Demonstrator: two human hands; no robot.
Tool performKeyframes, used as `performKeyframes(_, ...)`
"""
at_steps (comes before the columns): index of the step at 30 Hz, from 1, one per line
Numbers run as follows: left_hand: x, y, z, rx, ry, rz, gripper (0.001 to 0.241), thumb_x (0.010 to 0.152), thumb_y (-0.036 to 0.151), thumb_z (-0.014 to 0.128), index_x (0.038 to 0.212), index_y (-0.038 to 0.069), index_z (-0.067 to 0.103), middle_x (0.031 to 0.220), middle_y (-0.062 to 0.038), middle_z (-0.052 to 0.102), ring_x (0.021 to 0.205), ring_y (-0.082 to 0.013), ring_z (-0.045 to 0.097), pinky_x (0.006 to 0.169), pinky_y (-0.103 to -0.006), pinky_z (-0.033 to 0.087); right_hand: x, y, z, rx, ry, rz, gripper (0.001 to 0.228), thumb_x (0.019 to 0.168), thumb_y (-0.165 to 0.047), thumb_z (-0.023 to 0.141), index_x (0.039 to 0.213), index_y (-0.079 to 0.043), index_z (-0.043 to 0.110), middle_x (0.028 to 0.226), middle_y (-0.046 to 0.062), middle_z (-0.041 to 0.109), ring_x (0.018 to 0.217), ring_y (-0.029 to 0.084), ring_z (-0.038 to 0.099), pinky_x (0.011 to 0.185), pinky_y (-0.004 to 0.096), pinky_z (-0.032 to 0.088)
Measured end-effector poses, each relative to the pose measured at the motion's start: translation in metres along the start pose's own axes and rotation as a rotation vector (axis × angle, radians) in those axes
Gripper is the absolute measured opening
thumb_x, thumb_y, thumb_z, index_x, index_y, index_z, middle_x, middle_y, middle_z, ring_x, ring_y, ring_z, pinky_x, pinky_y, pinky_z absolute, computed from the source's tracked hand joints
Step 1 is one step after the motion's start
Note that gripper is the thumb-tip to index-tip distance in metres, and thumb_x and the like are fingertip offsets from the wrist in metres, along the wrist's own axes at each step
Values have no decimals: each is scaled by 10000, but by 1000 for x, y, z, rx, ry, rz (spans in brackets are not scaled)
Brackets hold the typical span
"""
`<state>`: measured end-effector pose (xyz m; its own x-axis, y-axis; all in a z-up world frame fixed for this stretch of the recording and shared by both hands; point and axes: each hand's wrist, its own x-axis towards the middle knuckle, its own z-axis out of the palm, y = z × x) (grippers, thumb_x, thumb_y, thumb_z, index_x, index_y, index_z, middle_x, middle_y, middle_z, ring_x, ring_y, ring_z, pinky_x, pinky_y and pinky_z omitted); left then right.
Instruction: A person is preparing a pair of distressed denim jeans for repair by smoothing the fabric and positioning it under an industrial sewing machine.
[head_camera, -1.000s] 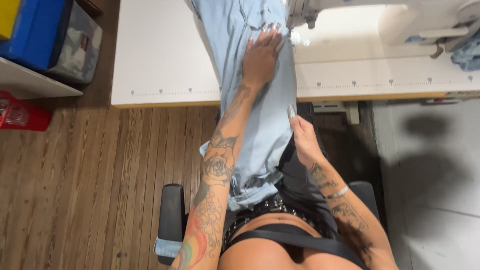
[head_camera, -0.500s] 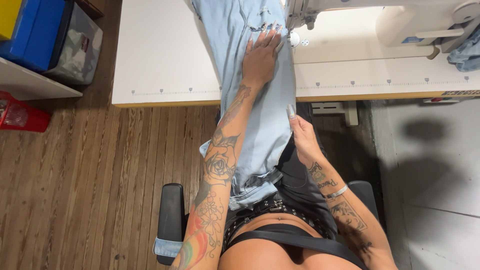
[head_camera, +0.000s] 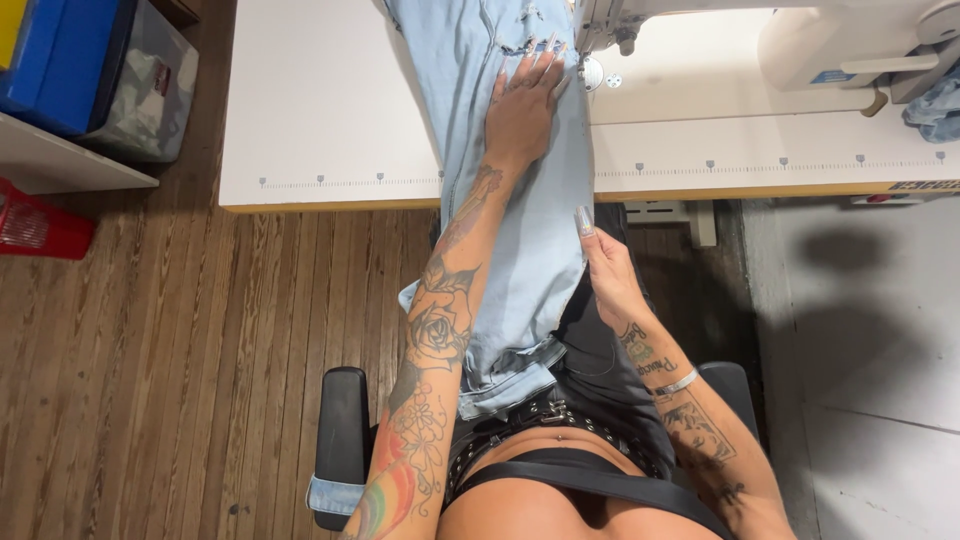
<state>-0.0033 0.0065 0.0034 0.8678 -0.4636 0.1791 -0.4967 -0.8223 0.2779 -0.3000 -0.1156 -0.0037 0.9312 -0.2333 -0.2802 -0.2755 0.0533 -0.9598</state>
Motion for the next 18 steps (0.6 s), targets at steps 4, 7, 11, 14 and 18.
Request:
performKeyframes(4,3,-2,-1,16,5,12,565,1328,255,324,1881,296,437,1980,115,416,1853,-205,300,1504,-579,240,3,0,1,4,1,5,557,1285,-581,598,891,-231,419,887,-94,335,848,101,272,798,304,258)
performKeyframes(7,10,-6,2,11,-5,-6,567,1333,281,323,1886,317,440,1987,131,393,1856,-185,288,1511,-565,232,8,-3,3,3,5,0,557,1286,-579,599,892,-227,422,900,-93,353,867,103,292,820,306,273)
performKeyframes(11,16,-10,2,-15,36,29,529,1330,265,322,1840,317,454,1969,85,446,1844,-240,349,1494,-609,278,13,-5,3,15,-4,-68,531,1281,-571,605,905,-243,423,903,-108,344,863,84,296,800,306,272)
performKeyframes(14,23,-9,-2,-23,21,13,546,1334,316,298,1855,318,462,1969,84,455,1845,-246,359,1513,-589,241,18,-10,4,-10,-17,-27,565,1277,-590,592,890,-239,374,895,-98,303,848,100,260,792,306,260)
performKeyframes(18,27,-9,-4,-73,76,0,541,1334,333,334,1844,338,515,1935,94,528,1829,-225,410,1503,-581,282,21,-11,5,-28,-23,-25,557,1276,-596,587,898,-234,398,893,-93,327,847,99,285,792,312,278)
